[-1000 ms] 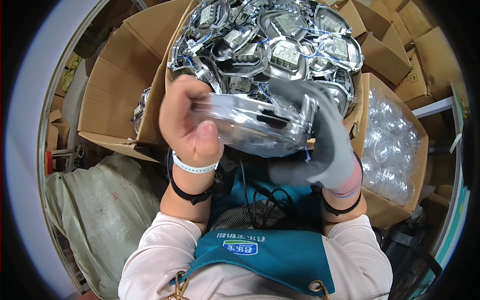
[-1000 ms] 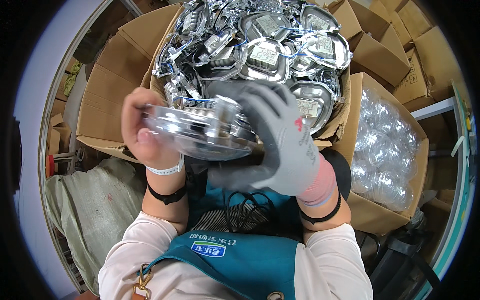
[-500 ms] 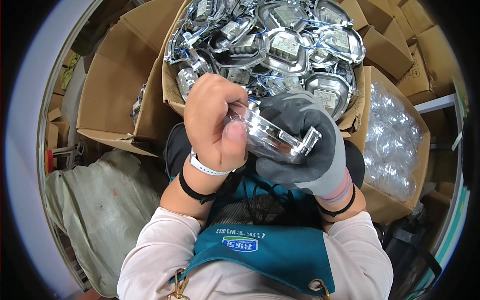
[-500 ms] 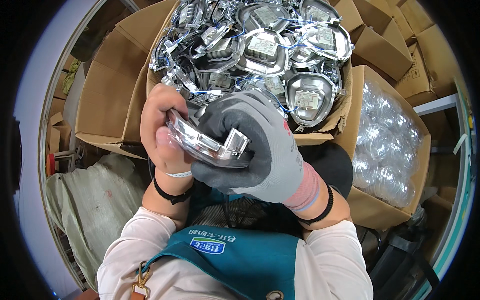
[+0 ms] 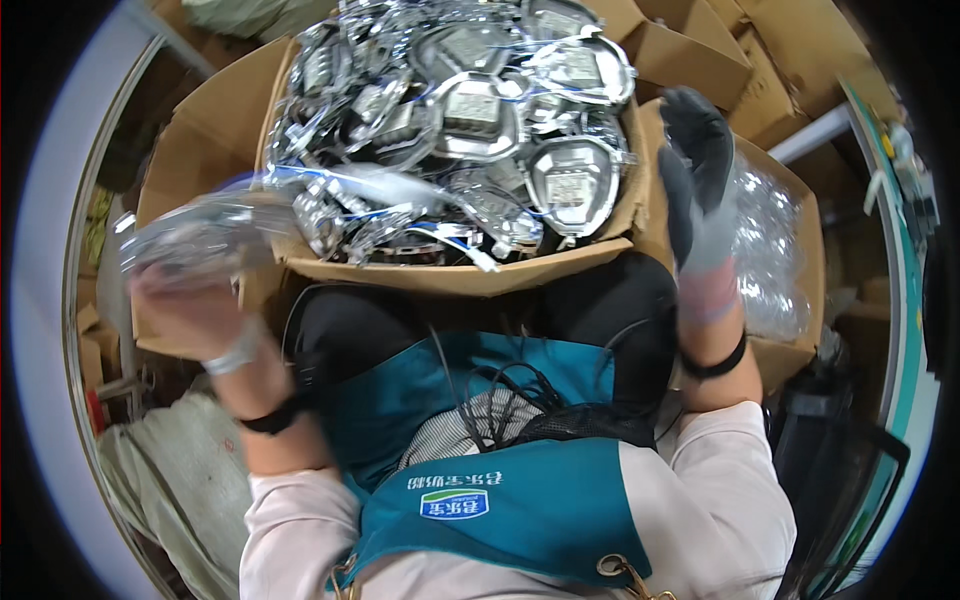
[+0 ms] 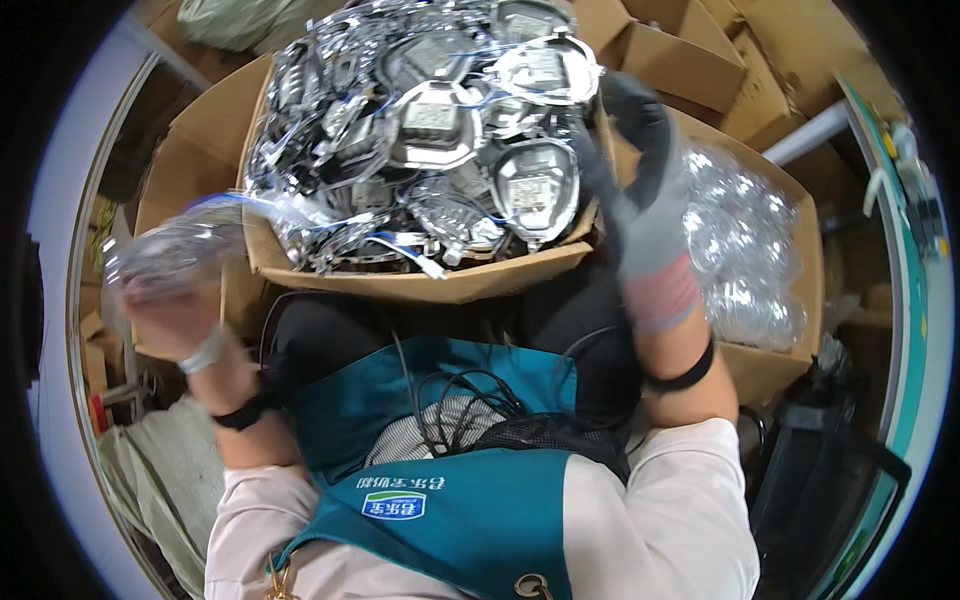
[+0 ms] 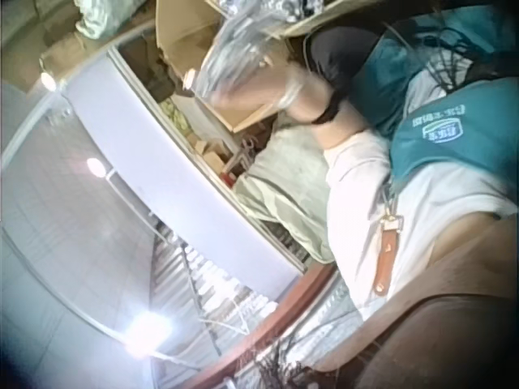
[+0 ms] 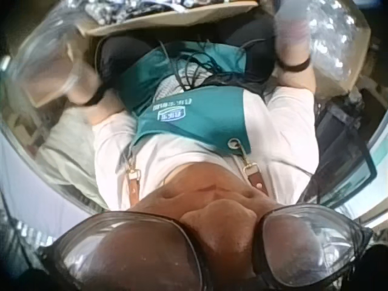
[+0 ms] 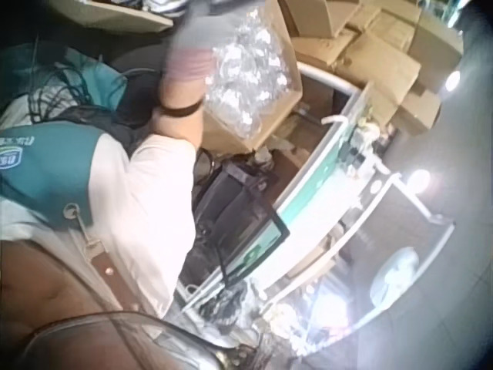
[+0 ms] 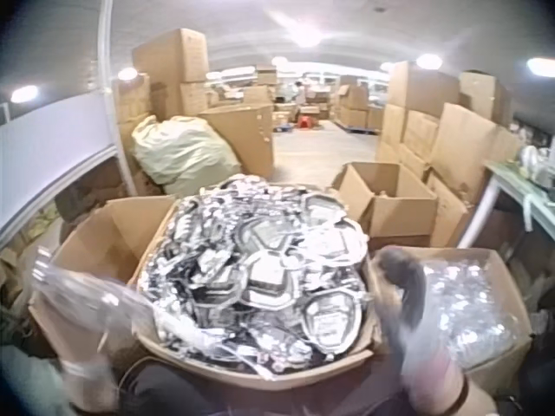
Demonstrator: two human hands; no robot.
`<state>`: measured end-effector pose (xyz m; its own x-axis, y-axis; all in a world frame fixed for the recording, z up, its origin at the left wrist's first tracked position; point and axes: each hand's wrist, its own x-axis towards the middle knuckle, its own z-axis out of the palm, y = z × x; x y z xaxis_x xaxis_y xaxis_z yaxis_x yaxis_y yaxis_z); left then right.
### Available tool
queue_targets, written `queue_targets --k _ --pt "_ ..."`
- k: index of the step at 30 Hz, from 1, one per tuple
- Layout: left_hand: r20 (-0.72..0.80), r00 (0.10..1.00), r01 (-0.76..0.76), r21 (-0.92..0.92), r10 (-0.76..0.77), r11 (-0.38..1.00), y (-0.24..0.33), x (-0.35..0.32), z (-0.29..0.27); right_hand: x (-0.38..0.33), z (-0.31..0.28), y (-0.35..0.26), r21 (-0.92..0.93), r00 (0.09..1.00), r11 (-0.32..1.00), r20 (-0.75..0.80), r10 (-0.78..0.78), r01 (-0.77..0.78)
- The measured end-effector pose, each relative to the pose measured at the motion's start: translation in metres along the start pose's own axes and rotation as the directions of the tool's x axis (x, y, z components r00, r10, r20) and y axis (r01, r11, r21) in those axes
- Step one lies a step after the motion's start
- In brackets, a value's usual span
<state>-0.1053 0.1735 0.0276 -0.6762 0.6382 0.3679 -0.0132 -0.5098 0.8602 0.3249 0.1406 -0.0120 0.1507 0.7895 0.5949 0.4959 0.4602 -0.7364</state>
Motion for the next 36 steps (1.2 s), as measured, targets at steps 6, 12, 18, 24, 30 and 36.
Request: queue_targets --k 6,12,18,24,30,36 --pt "-0.045 0.941 -0.046 0.965 0.336 0.259 -0.068 0.184 -0.169 -0.075 -0.116 0.182 -0.874 0.516 0.144 -0.135 0.846 -0.465" --pt "-0.043 0.813 -0.07 0.983 -0.58 -0.171 -0.159 0.21 -0.212 -0.116 -0.099 0.239 -0.968 0.826 0.163 -0.069 0.56 -0.191" --pt "0.654 0.752 -0.618 0.658 0.08 0.43 -0.114 0.103 -0.038 -0.098 -0.075 0.294 -0.973 0.677 0.188 0.048 0.735 -0.136" --pt "0.984 0.097 -0.975 0.125 -0.152 0.185 -0.049 -0.027 0.108 -0.087 -0.066 0.337 -0.935 0.574 0.114 -0.107 0.812 -0.335" --pt "0.925 0.196 -0.955 0.255 -0.325 0.151 -0.081 -0.044 0.124 -0.078 -0.069 0.318 -0.883 0.624 0.155 -0.18 0.761 -0.443" --pt "0.847 0.531 -0.432 0.262 0.009 0.863 -0.032 0.004 0.097 -0.048 -0.13 0.193 -0.697 0.819 0.506 -0.209 0.534 -0.508"
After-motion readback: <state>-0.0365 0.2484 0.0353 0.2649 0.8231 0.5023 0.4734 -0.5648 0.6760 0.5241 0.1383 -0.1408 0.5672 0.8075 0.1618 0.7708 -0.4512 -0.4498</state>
